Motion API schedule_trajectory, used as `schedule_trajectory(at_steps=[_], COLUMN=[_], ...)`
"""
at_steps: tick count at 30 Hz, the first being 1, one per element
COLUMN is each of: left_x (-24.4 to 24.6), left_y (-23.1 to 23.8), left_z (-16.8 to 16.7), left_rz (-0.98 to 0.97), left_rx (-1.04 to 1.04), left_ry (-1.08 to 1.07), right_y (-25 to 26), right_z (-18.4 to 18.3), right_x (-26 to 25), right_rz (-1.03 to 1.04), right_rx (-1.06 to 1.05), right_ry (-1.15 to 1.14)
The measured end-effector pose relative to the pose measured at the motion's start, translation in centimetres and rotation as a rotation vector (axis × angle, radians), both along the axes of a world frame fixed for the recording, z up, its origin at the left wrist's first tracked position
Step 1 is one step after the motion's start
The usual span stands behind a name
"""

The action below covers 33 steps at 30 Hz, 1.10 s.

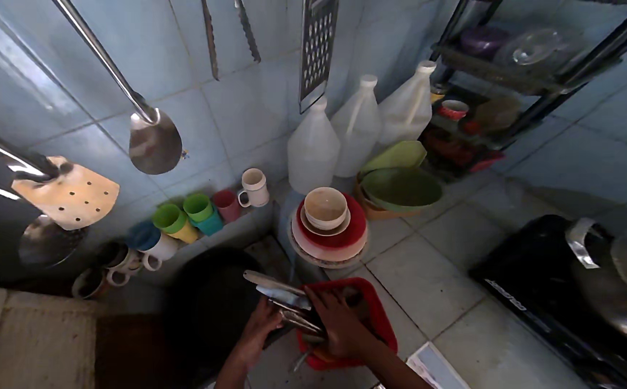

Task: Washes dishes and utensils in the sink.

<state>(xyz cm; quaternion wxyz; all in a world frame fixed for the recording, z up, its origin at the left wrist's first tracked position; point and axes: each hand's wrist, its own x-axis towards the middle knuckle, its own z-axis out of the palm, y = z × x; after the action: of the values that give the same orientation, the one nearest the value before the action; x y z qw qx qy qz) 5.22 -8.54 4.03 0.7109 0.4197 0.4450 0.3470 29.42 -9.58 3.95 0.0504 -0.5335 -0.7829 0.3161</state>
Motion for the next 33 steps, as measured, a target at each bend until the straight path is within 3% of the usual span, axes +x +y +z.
schedule_trajectory(at_steps=[14,17,22,24,26,29,33], left_x=[-0.1,-0.4,0.3,0.8,2.0,4.3,8.8], left_y=[-0.8,-0.7,-0.2,0.1,0.4,0.7,1.2], left_z=[1.2,1.4,2.0,2.1,2.4,3.7,5.0], left_rz=[-0.035,-0.095,-0.135,-0.132,-0.171,-0.399,-0.634], left_rx=[0.059,0.117,0.125,0.137,0.263,0.494,0.306], left_ry=[-0.021,-0.107,-0.142,0.046,0.389,0.864,1.136], right_y=[-0.3,-0.2,-0.7,-0.9,-1.2,-1.7,-2.0], right_z=[0.5,2.2,3.7,4.5,4.7,4.2,3.8], right_x=[-2.7,-2.5,-0.2,0.6,1.1,1.9,2.4], right_rz=[-0.247,-0.344,-0.485,-0.583,-0.702,-0.810,-0.860], right_rx=[0.122,0.034,0.162,0.093,0.059,0.060,0.146], right_ry=[0.003,0.115,0.481,0.598,0.705,0.806,0.889])
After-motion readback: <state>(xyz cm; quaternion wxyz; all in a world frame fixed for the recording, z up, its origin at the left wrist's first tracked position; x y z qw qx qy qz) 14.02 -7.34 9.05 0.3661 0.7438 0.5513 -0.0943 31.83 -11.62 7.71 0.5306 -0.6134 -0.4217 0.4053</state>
